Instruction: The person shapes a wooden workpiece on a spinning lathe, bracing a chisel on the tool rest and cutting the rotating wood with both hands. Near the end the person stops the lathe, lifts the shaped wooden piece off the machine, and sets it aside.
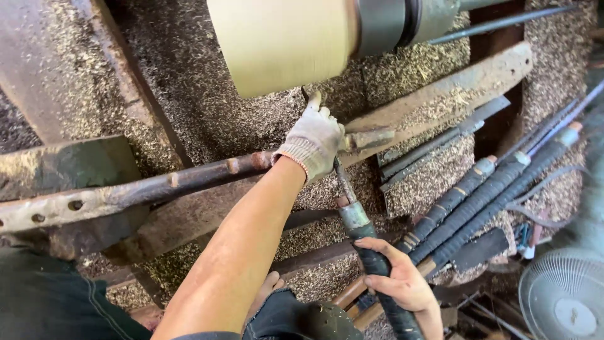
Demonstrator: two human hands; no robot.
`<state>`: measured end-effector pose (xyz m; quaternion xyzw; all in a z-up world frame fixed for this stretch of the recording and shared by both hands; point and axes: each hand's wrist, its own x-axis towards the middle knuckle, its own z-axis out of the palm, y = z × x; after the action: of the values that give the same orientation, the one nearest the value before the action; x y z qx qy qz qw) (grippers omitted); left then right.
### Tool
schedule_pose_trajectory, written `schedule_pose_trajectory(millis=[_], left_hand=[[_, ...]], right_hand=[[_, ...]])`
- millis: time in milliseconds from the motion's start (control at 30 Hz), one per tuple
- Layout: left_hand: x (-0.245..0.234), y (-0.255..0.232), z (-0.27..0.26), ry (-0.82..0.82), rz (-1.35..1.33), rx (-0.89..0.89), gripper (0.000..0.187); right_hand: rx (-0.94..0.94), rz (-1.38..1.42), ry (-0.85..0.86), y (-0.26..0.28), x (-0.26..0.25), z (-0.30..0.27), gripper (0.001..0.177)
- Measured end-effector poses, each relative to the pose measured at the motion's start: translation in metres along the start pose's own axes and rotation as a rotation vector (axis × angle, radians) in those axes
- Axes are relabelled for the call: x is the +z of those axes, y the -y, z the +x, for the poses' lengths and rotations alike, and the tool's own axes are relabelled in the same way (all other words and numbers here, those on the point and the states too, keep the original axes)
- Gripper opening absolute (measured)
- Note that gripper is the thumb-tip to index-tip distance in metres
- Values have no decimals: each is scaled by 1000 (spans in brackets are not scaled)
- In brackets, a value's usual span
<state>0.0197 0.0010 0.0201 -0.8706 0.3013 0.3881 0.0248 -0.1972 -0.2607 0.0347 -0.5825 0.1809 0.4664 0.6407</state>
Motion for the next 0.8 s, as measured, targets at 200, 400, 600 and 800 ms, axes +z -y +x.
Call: schedule_pose_trajectory(millis=[200, 400, 600, 800], left_hand=[[1, 0, 3, 1, -80, -50, 41], [2, 0, 0, -22, -101, -22, 37], [13, 2, 6, -151, -104, 4, 38], [21, 5, 6, -225, -55, 52, 39]], right_hand=[[34, -140, 101, 12, -41, 9, 68], [13, -83, 101, 9, -38, 8, 67], [10, 65, -14, -14, -9, -1, 66], [-42, 200, -82, -22, 21, -5, 65]])
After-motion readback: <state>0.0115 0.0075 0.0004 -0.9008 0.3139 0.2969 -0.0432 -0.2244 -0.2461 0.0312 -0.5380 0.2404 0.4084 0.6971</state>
